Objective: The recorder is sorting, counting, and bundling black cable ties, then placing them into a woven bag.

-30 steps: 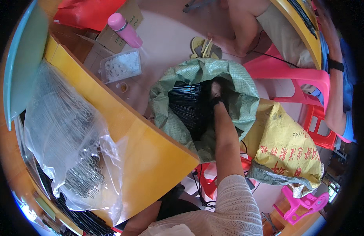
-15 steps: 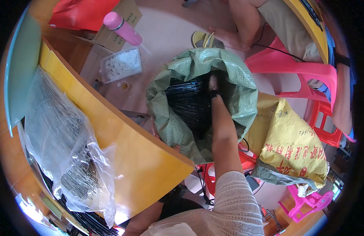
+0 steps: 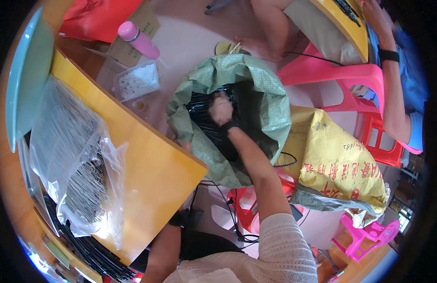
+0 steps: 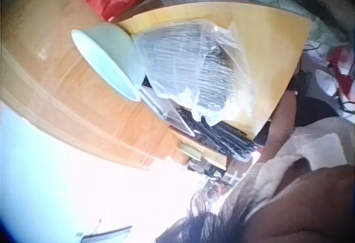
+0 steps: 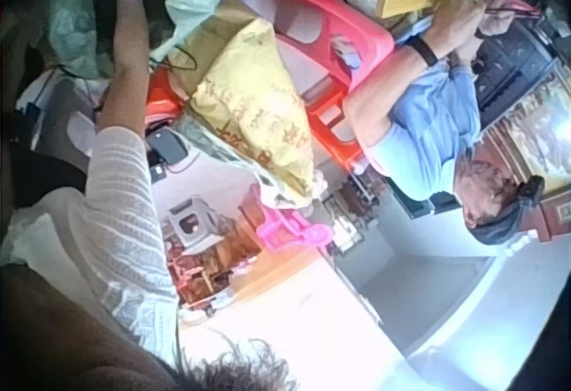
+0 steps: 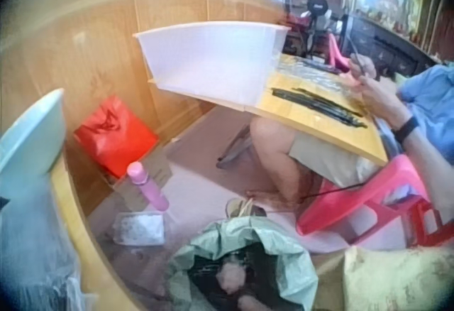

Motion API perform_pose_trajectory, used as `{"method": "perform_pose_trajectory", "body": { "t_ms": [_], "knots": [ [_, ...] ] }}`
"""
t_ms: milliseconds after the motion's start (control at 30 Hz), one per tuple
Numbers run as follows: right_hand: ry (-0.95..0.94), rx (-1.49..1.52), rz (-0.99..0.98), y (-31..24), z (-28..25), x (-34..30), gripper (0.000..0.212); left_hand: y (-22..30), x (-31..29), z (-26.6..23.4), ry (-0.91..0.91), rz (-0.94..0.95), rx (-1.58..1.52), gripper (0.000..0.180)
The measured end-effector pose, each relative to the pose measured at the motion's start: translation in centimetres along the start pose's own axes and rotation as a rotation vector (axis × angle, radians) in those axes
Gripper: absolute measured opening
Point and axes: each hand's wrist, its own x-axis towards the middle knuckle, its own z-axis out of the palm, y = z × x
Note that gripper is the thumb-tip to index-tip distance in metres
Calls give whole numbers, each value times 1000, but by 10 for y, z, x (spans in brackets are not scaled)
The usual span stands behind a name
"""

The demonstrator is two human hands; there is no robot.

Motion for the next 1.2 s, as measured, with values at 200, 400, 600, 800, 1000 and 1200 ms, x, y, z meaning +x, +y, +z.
{"method": "perform_pose_trajectory", "body": {
  "t_ms": [200, 400, 600, 800, 1000, 1200],
  "knots": [
    [-147, -152, -641, -47, 29, -23, 47, -1, 10, 6, -81, -144, -326, 49],
    [-577, -450, -425, -47, 36, -7, 60, -19, 31, -12, -123, -329, -616, 46],
    [-621, -459, -328, -34, 47, 9, 64, -29, 46, -33, -136, -472, -948, 44],
    [-365, -207, -525, -37, 16, 7, 46, -40, 46, -40, -204, -600, -1317, 42],
    [-554, -159, -141, 17, -59, 7, 29, -60, 38, -36, -287, -786, -1662, 40],
    [141, 245, -101, -56, -225, -77, 40, -68, 29, -52, -338, -849, -2034, 39]
  ]
}}
